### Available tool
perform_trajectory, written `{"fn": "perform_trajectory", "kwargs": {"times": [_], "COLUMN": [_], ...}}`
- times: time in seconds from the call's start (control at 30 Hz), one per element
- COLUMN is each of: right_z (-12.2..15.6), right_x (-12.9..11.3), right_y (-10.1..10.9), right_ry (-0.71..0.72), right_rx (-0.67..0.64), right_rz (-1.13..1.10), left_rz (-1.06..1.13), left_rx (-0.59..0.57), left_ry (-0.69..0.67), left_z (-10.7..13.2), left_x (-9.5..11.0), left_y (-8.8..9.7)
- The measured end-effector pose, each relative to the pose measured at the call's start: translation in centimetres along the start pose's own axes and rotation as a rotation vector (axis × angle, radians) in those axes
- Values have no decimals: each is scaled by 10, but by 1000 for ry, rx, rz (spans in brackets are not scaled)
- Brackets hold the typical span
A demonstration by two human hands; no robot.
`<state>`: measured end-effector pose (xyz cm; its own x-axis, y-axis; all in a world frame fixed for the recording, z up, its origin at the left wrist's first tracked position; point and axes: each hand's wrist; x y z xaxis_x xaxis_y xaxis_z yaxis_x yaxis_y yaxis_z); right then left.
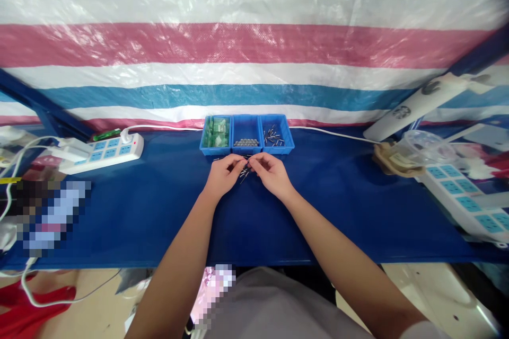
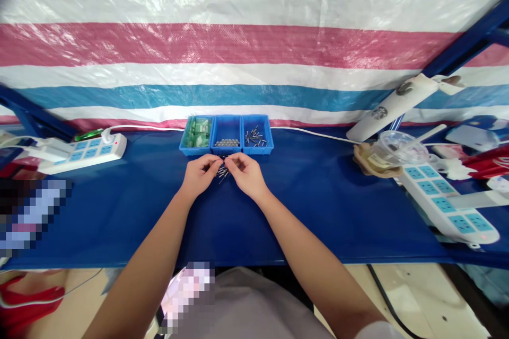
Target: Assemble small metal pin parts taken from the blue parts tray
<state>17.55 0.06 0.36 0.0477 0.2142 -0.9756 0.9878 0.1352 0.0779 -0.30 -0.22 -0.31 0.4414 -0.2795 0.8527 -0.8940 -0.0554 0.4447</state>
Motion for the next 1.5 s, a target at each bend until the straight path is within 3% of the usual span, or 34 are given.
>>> {"fn": "perform_trajectory", "kwargs": {"times": [0.43, 0.9, 1.2, 1.37, 1.5], "right_z": [1, 0, 2, 2, 2], "right_x": [2, -1, 0, -2, -4], "right_y": [-1, 2, -1, -1, 0], "right_ry": [57, 9, 107, 80, 84], "right_rx": [31, 0, 19, 21, 37], "right_rz": [19, 91, 89, 133, 145], "left_rz": [-72, 27, -69, -82, -5], "left_rx": [-18, -22, -28, -44, 9], "left_ry": [-2, -1, 0, -9, 8], "left_z": [-1, -1, -2, -3, -1], "left_x": [1, 2, 2, 0, 0], "left_y": [1, -3, 2, 2, 0]}}
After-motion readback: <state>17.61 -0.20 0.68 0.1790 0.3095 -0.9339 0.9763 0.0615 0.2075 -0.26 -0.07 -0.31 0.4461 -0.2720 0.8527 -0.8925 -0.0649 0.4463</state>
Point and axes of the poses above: each hand's wrist, its own z-axis away from the middle knuckle, its own y-axis out of the back of the hand, x = y × z, and after that the axes turned 6 degrees about y, right-handed
